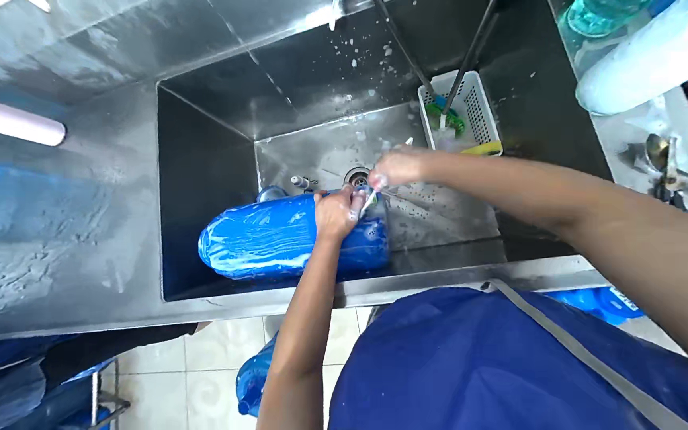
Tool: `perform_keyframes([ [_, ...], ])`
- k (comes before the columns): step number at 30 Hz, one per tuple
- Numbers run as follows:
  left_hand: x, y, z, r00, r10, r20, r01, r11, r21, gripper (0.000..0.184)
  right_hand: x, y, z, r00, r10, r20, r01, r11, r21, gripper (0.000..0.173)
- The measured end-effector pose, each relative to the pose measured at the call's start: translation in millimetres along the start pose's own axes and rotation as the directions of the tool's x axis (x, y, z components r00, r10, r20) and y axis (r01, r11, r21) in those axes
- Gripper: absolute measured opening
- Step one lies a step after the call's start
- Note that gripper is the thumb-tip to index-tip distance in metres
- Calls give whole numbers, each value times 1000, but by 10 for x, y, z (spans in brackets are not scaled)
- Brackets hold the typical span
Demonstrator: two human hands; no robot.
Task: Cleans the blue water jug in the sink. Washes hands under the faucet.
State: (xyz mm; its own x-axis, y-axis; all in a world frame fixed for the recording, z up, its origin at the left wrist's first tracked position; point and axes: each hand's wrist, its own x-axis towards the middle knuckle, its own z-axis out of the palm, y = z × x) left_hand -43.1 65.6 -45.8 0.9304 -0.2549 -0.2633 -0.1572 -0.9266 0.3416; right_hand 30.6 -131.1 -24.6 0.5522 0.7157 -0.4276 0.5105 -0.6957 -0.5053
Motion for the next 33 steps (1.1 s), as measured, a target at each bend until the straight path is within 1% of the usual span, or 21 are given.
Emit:
perform_keyframes([
  [2,21,-30,7,1000,9,-21,-9,1000,-15,42,161,468,-180,999,-9,-47,12,998,55,26],
  [3,3,-37,47,999,17,-38,-17,1000,-13,42,152,728,-234,996,6,-87,0,997,72,28],
  [4,-6,-34,70,999,9,-39,-10,1000,-17,42,112,879,-291,996,5,-84,1,998,70,28],
  [5,6,-34,58,1000,-4,-27,4,1000,-29,42,86,830,-338,999,-5,-40,8,997,71,27],
  [6,32,-39,39,1000,-13,-19,12,999,-42,43,119,642,-345,999,-46,15,45,998,49,24],
  [8,-2,-52,78,1000,-7,-27,6,998,-59,42,305,296,-176,983,-147,111,144,989,35,21],
  [9,-34,-52,101,998,8,-56,-11,998,-57,40,442,304,-144,980,-172,103,168,985,48,20],
  [11,-30,-59,102,992,22,-120,-29,998,-54,34,646,543,-358,983,-182,12,182,983,18,21],
  [12,-37,-58,108,991,18,-136,-27,998,-61,32,645,601,-475,983,-186,2,186,982,-22,22],
  [14,-35,-57,92,990,14,-138,-25,997,-75,31,543,442,-442,969,-244,42,246,967,-62,21],
  [16,-65,-59,112,988,41,-151,-52,996,-72,30,619,343,-237,964,-248,94,248,969,14,19],
  [18,-75,-66,135,982,54,-183,-68,996,-66,29,762,541,-218,985,-166,55,158,978,134,21],
  [19,-54,-71,133,977,50,-205,-66,995,-73,29,771,588,-267,992,-118,39,112,986,123,25],
  [20,-44,-75,138,975,48,-215,-66,995,-77,29,672,510,-220,996,-75,53,68,989,128,28],
  [21,-38,-75,140,975,52,-216,-72,994,-83,28,470,327,-101,996,-24,89,9,987,162,30],
  [22,-30,-77,141,976,53,-211,-74,993,-90,27,253,180,80,996,17,84,-32,982,184,33],
  [24,-41,-67,145,980,51,-192,-72,992,-103,27,-128,147,463,995,98,-17,-91,963,254,34],
  [25,-26,-67,130,983,53,-176,-72,992,-106,27,-308,199,538,988,136,-68,-114,959,259,34],
  [28,22,-64,53,996,54,-76,-63,991,-117,31,-744,182,471,965,252,-71,-229,945,233,31],
  [31,71,-60,-20,998,64,3,-63,991,-114,31,-662,-96,565,909,398,-128,-358,899,252,35],
  [33,96,-72,-93,995,64,73,-57,994,-97,31,-537,-333,641,857,510,-78,-475,839,265,37],
])
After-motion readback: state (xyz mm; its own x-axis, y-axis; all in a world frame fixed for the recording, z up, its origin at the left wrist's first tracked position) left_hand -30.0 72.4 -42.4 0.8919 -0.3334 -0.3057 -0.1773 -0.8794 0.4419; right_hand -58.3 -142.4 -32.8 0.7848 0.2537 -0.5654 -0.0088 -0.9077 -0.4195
